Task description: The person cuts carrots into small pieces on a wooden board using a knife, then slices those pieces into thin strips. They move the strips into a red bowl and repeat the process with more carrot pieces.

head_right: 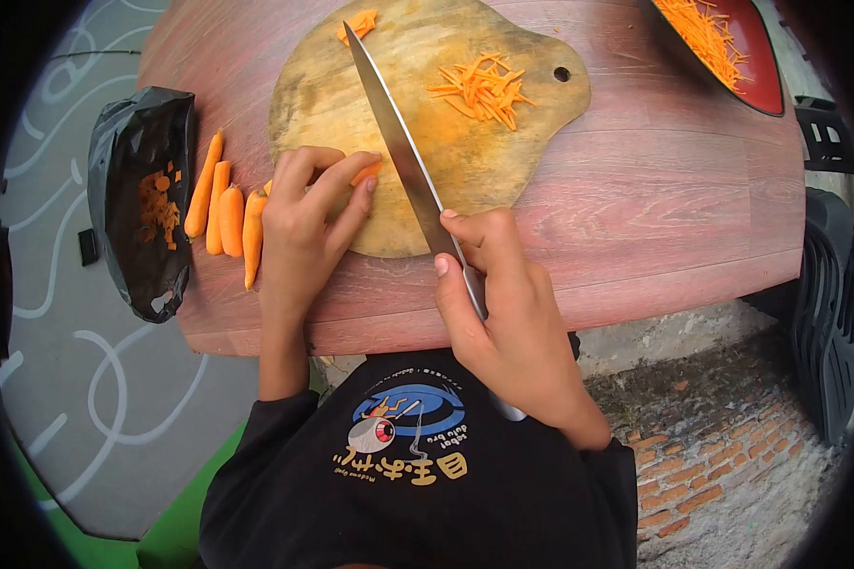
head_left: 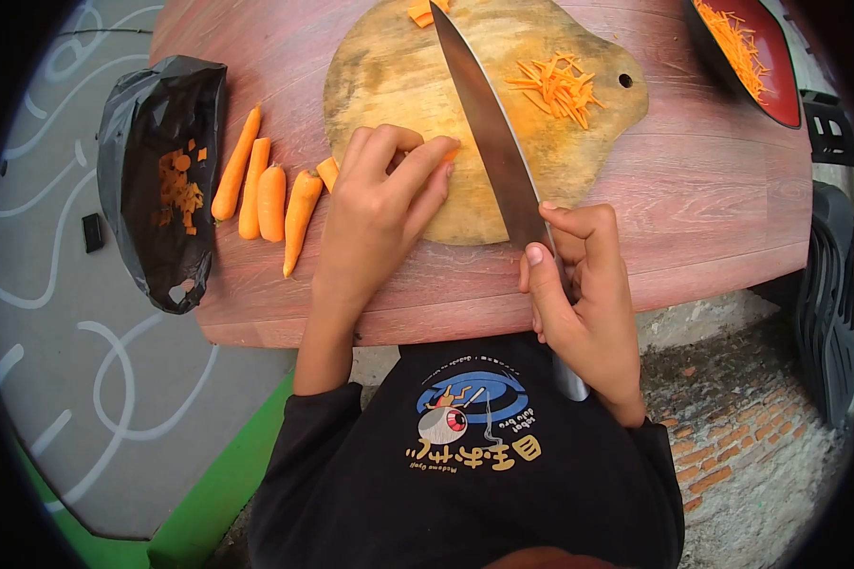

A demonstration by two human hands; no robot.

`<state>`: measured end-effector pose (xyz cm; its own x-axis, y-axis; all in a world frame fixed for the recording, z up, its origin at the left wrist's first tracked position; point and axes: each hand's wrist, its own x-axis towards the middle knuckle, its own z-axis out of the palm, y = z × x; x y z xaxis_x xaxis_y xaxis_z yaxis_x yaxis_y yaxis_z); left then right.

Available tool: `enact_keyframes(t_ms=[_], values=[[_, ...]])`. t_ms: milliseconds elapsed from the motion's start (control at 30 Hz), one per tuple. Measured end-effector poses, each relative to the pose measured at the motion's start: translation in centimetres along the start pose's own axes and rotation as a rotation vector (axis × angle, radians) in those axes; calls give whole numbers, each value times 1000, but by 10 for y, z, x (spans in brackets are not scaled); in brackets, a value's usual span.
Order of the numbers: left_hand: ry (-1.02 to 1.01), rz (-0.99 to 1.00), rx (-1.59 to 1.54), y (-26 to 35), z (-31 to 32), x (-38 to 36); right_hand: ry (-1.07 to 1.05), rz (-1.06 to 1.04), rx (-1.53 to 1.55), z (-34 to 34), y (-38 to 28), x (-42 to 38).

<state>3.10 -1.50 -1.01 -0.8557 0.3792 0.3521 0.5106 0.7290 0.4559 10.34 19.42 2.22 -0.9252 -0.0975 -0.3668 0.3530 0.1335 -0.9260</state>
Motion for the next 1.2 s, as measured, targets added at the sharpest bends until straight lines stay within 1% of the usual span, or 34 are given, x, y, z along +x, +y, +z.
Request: enact_keyframes(t_ms=[33, 67, 100, 167, 300, 367, 433, 500, 533, 600, 667, 700, 733, 767, 800, 867, 1033, 1100, 1133, 1200], values=[[5, 4, 3, 1, -3, 1, 3, -90, 30, 3, 6, 0], [-47, -19, 4, 2, -7, 2, 5, -180, 60, 4, 8, 0], [-100, -43, 4, 3, -11, 4, 3, -187, 59, 4, 8, 0], [-124, -46, 25, 6, -15, 6, -13, -179, 32, 4, 6, -1], [-183, -29, 55, 6, -21, 8, -17, -229, 9, 0, 5, 1], [-184, -20, 55, 5, -20, 10, -14, -177, 13, -2, 5, 0], [-189, -10, 59, 5, -20, 13, -17, -167, 18, -5, 5, 1], [-147, 56, 49, 4, -19, 15, -17, -156, 25, -8, 5, 2], [-149, 57, 53, 5, -18, 15, -17, -153, 3, -9, 5, 2], [-38, 76, 13, 6, -13, 16, -16, -149, -17, -10, 4, 3], [-12, 72, -23, 6, -8, 13, -3, -247, -48, -9, 2, 3], [18, 68, -60, 6, -5, 11, 0, -245, -47, -8, 1, 3], [16, 70, -62, 6, -3, 8, 16, -296, -92, -8, 0, 3], [61, 84, -46, 7, -3, 5, 31, -347, -138, -8, 0, 3], [106, 96, -29, 7, -1, 2, 33, -344, -138, -8, 3, 4], [127, 81, -52, 4, 4, -2, 50, -504, -187, -5, 11, 7], [185, 7, -136, 3, 9, -5, -2, -468, -231, 0, 0, 1], [196, -104, -235, 6, 9, -5, -15, -452, -239, 2, 0, 2], [194, -106, -239, 5, 10, -5, -10, -461, -255, 4, 1, 2], [241, -46, -242, 2, 11, -6, -6, -467, -273, 6, 3, 4]])
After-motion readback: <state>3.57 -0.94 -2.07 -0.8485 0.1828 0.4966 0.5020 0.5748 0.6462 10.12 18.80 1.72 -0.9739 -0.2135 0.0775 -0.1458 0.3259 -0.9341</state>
